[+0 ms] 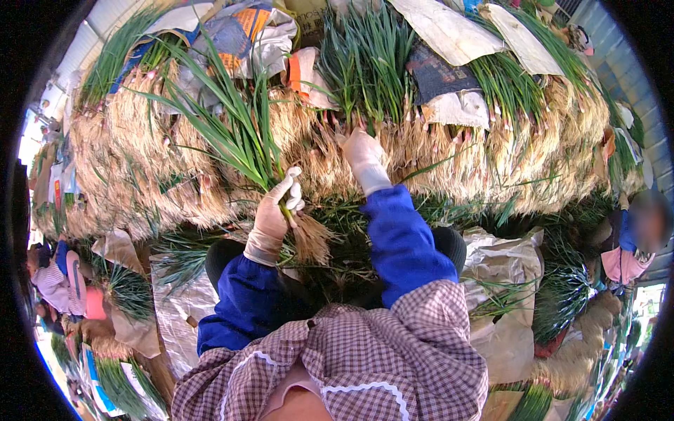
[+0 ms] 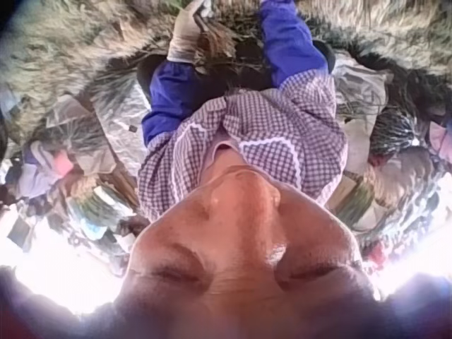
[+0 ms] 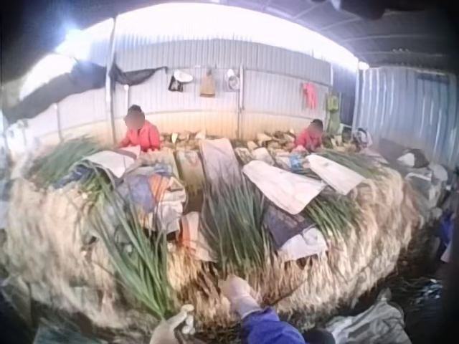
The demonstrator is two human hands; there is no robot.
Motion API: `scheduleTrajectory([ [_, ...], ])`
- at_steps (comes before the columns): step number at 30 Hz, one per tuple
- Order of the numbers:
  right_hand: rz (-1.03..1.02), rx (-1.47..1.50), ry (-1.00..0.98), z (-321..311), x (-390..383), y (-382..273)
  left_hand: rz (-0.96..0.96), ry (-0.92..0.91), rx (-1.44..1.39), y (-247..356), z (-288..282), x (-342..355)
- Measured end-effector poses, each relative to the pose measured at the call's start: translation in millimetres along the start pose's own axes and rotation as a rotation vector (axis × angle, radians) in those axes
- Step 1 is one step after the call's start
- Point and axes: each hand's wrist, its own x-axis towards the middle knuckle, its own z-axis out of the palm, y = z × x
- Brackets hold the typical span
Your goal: The person sits on the floor and repeatedly gathers green onions, aligns the roots, and ties them into bundles using a rubber band. They then place the finished bundles aside and continue the process with new onions.
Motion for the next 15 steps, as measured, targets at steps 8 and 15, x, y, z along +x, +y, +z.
scheduleTrajectory([
  [8,-0.409,0.269,0.278,-36.7,-133.4,-15.2,0.103,0.141,0.025,-8.7,12.4,8.0],
  [15,-0.188,0.448,-0.158,-21.1,-143.8,-5.8,-0.032,0.274,0.072,-41.4,18.3,-8.8],
])
